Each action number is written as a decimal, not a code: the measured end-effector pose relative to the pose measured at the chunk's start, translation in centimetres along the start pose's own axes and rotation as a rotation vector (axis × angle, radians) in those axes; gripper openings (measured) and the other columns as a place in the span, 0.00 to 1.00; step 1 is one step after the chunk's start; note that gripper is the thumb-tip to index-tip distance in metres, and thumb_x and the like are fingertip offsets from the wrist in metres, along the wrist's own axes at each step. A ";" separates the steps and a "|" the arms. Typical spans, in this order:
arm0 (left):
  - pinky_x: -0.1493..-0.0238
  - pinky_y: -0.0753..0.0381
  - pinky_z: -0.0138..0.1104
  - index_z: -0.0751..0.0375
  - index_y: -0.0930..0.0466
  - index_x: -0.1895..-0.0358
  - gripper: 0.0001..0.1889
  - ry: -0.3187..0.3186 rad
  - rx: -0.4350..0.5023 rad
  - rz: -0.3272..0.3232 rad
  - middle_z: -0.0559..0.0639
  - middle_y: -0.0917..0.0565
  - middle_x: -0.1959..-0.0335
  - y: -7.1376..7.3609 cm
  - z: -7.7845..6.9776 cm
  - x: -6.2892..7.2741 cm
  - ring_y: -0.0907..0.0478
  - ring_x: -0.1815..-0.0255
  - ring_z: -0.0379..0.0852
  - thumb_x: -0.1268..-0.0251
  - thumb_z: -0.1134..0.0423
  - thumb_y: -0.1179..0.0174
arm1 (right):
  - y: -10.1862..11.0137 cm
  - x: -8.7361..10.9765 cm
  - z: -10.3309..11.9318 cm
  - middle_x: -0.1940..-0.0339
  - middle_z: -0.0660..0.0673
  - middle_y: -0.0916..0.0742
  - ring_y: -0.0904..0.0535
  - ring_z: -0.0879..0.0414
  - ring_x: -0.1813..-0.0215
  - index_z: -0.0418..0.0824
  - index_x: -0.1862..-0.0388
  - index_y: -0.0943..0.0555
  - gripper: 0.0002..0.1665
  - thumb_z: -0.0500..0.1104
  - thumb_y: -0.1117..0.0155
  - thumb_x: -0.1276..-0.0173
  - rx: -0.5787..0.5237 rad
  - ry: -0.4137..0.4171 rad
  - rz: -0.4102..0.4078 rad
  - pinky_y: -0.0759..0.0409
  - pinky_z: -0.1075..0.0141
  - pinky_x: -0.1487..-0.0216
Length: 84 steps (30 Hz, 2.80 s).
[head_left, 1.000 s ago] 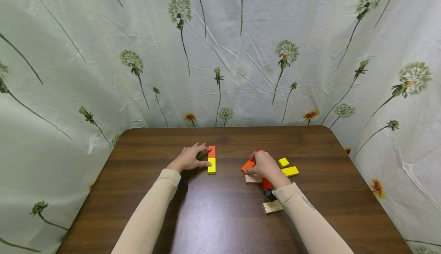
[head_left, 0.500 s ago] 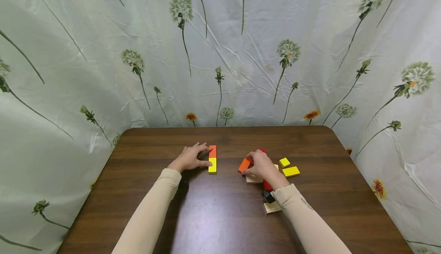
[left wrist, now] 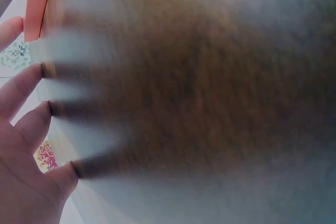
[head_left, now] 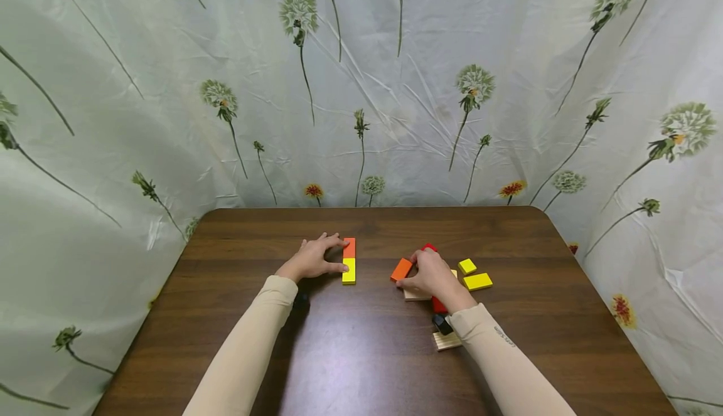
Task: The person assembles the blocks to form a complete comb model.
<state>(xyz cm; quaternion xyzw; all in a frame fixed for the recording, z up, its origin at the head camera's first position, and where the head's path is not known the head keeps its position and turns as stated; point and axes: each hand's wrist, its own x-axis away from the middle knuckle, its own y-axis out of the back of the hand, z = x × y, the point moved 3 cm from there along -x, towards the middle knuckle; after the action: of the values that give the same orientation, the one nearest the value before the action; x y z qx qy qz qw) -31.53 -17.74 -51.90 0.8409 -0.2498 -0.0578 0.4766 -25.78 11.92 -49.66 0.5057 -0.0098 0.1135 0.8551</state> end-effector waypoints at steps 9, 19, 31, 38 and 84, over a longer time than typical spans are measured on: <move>0.21 0.58 0.79 0.50 0.24 0.23 0.36 -0.003 0.013 -0.001 0.59 0.38 0.13 0.1 -0.2 0.2 0.50 0.10 0.67 0.31 0.42 0.28 | -0.1 -0.1 0.1 0.57 0.41 0.15 0.22 0.52 0.57 0.30 0.46 0.16 0.33 0.49 0.12 0.41 -0.001 0.010 -0.014 0.16 0.55 0.50; 0.21 0.58 0.79 0.49 0.26 0.21 0.37 -0.001 0.013 0.002 0.59 0.38 0.13 0.0 0.0 0.1 0.51 0.10 0.67 0.30 0.42 0.28 | -0.3 0.2 1.0 0.55 0.43 0.16 0.22 0.54 0.57 0.31 0.43 0.15 0.34 0.49 0.13 0.41 -0.019 0.085 -0.032 0.15 0.56 0.47; 0.22 0.60 0.80 0.48 0.26 0.22 0.36 -0.008 0.028 -0.004 0.59 0.39 0.13 -0.1 0.2 0.1 0.51 0.10 0.68 0.30 0.42 0.29 | -1.1 1.3 3.0 0.56 0.45 0.15 0.20 0.55 0.55 0.33 0.43 0.14 0.33 0.48 0.12 0.43 -0.067 0.159 -0.017 0.14 0.57 0.46; 0.21 0.61 0.79 0.48 0.26 0.21 0.37 0.003 0.030 -0.002 0.59 0.39 0.13 -0.1 0.1 0.2 0.52 0.10 0.67 0.30 0.43 0.29 | -2.0 2.0 3.8 0.54 0.46 0.14 0.18 0.55 0.53 0.35 0.42 0.14 0.33 0.47 0.13 0.42 -0.063 0.187 0.019 0.13 0.57 0.44; 0.20 0.60 0.78 0.50 0.26 0.22 0.37 0.017 0.018 -0.007 0.58 0.38 0.13 -0.2 0.1 0.2 0.50 0.10 0.67 0.30 0.43 0.28 | -5.9 3.9 7.5 0.52 0.46 0.12 0.17 0.57 0.57 0.38 0.36 0.12 0.33 0.50 0.16 0.38 0.081 0.415 0.062 0.14 0.61 0.50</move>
<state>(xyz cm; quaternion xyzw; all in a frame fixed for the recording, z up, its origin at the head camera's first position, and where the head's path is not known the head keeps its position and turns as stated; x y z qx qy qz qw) -31.34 -17.82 -52.08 0.8466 -0.2432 -0.0499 0.4708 -20.01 3.44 -50.53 0.5050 0.1554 0.2418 0.8139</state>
